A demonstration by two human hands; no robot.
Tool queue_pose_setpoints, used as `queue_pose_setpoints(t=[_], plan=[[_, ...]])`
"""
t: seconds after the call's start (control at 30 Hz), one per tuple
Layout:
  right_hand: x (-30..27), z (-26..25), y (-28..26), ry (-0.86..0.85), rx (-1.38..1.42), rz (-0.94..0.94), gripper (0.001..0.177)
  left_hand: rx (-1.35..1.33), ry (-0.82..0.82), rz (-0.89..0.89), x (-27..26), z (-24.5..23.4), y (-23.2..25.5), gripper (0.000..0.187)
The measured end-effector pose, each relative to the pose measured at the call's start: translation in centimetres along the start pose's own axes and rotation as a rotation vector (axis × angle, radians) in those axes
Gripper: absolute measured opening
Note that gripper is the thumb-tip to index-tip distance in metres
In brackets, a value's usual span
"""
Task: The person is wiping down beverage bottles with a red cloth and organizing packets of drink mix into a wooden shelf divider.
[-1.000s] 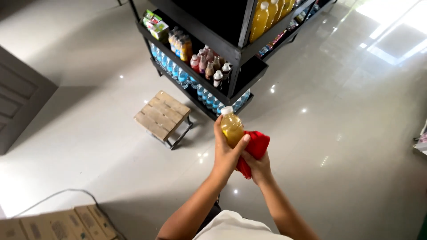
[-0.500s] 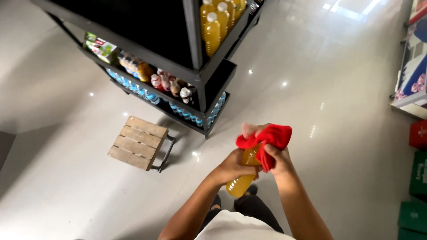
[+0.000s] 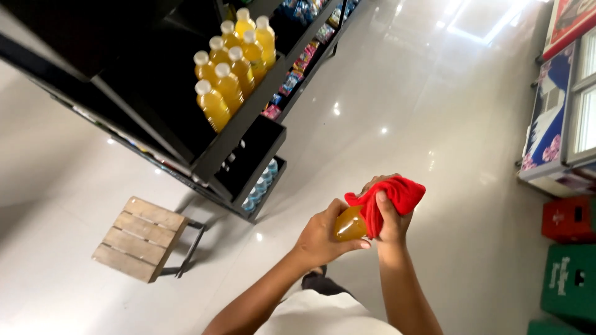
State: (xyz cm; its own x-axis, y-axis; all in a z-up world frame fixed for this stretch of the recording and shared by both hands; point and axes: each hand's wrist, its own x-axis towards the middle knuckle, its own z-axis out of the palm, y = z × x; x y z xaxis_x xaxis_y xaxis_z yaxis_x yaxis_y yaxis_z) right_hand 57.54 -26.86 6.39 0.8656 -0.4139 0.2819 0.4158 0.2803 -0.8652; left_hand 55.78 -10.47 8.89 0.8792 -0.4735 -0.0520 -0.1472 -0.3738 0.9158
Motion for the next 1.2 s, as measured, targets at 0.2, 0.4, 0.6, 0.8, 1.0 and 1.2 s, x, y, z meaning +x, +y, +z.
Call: queue_pose_setpoints(t=[0.2,0.4,0.6,0.8,1.0,1.2], plan=[[8.4,-0.1,-0.4,-0.725,0.445,0.302,0.067,-1.161,-0.257,-0.074,8.5,4.4,-5.5,0.089],[10.7,0.5,-0.1,0.145,-0.055,0.394,0.044,-0.607,0.111,-0.227,12.0,4.4,-4.1,0.056],[12.0,-0.2,1.5,0.385,0.012,0.331,0.044,-0.269,0.277,-0.041,12.5,3.7,0.8,0.065],[8.5,3.9,1.3,-0.158,-0.474,-0.027,0.052,-0.851,0.72,-0.064,15.7,2.1,-2.3,0.046],[7.8,6.4,3.5,-0.43,-0.493,-0.225,0.068,-0.98,0.766,-0.372,14.2,-3.4,1.7,0.076],[11.7,13.5,-0.5,-0.461,-0.482,0.15,0.063,-0.823,0.581,-0.344,12.5,-4.9,-3.4,0.082]])
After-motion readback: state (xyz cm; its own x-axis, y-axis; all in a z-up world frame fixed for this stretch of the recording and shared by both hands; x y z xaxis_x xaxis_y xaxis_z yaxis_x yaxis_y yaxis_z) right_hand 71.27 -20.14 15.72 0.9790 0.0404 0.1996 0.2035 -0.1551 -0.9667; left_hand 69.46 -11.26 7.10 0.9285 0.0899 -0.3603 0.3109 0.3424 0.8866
